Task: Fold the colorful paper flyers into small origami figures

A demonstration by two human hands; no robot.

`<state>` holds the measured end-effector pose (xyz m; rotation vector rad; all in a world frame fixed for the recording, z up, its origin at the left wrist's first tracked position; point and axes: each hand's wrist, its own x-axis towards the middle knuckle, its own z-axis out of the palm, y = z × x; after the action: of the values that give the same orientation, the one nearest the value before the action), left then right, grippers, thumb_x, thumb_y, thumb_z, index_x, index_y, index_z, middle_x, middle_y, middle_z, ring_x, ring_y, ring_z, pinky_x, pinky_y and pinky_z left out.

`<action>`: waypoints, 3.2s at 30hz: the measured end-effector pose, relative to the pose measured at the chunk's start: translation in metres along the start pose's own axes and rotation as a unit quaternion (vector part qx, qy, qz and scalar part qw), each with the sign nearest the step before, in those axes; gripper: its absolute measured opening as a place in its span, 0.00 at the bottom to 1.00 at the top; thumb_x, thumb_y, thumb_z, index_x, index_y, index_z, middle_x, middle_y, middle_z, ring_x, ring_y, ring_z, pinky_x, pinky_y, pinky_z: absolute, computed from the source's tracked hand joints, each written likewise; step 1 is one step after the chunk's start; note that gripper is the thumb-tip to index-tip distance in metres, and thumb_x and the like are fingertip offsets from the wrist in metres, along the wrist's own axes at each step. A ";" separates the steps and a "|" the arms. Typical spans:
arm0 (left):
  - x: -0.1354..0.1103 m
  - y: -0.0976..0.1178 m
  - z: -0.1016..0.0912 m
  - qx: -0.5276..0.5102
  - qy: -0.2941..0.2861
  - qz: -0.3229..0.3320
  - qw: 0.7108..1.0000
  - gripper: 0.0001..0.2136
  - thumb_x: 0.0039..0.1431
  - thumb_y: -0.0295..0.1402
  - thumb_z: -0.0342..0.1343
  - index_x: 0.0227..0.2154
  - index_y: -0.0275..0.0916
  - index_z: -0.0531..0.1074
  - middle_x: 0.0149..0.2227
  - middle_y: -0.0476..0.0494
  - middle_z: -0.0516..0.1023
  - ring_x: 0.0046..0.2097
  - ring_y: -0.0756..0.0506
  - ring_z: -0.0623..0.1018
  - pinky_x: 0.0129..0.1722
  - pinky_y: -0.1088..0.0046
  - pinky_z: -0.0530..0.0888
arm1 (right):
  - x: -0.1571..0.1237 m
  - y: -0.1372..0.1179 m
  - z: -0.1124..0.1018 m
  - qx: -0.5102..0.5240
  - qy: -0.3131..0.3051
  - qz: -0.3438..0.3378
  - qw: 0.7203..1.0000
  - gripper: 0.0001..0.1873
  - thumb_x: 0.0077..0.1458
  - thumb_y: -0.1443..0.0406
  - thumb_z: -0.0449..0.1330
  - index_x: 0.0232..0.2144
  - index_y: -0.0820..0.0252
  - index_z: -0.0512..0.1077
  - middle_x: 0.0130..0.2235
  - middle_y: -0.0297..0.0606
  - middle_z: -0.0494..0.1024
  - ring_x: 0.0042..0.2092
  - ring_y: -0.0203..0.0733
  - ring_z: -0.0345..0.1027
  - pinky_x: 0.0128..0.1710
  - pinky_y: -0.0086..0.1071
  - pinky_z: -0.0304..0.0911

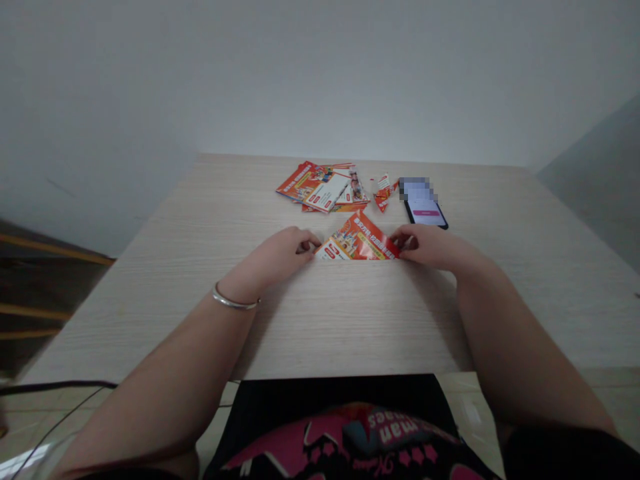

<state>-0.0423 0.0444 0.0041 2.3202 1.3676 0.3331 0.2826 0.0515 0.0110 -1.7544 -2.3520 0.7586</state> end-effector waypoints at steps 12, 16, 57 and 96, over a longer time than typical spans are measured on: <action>0.002 0.009 0.006 0.037 0.035 0.080 0.995 0.06 0.60 0.33 0.55 0.36 0.38 0.75 0.38 0.41 0.77 0.42 0.41 0.76 0.46 0.60 0.74 | 0.003 -0.032 0.031 0.050 0.224 -0.211 0.950 0.09 0.55 0.67 0.62 0.41 0.56 0.75 0.39 0.40 0.79 0.41 0.45 0.72 0.42 0.39 0.67; 0.002 0.010 0.007 -0.007 0.073 0.104 0.992 0.10 0.60 0.33 0.58 0.43 0.40 0.78 0.45 0.40 0.77 0.46 0.42 0.76 0.50 0.61 0.75 | 0.001 -0.035 0.029 0.027 0.244 -0.246 0.938 0.13 0.57 0.71 0.59 0.44 0.55 0.75 0.40 0.39 0.80 0.43 0.46 0.72 0.45 0.40 0.67; 0.001 0.021 0.007 -0.008 -0.060 0.124 0.990 0.16 0.62 0.28 0.59 0.53 0.40 0.78 0.46 0.41 0.82 0.45 0.43 0.79 0.49 0.64 0.74 | -0.008 -0.035 0.011 -0.029 -0.016 -0.125 0.992 0.15 0.63 0.57 0.56 0.29 0.57 0.76 0.27 0.35 0.77 0.28 0.36 0.64 0.29 0.33 0.54; -0.002 0.040 0.028 -0.005 0.019 0.042 0.999 0.05 0.63 0.31 0.57 0.40 0.40 0.77 0.42 0.43 0.81 0.42 0.42 0.79 0.44 0.63 0.74 | -0.002 -0.057 0.034 -0.129 0.048 0.037 0.990 0.21 0.62 0.47 0.58 0.40 0.56 0.77 0.33 0.43 0.81 0.33 0.46 0.71 0.27 0.34 0.51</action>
<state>-0.0003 0.0190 -0.0019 2.3783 1.2860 0.4095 0.2209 0.0267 0.0079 -1.9383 -2.4227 0.3796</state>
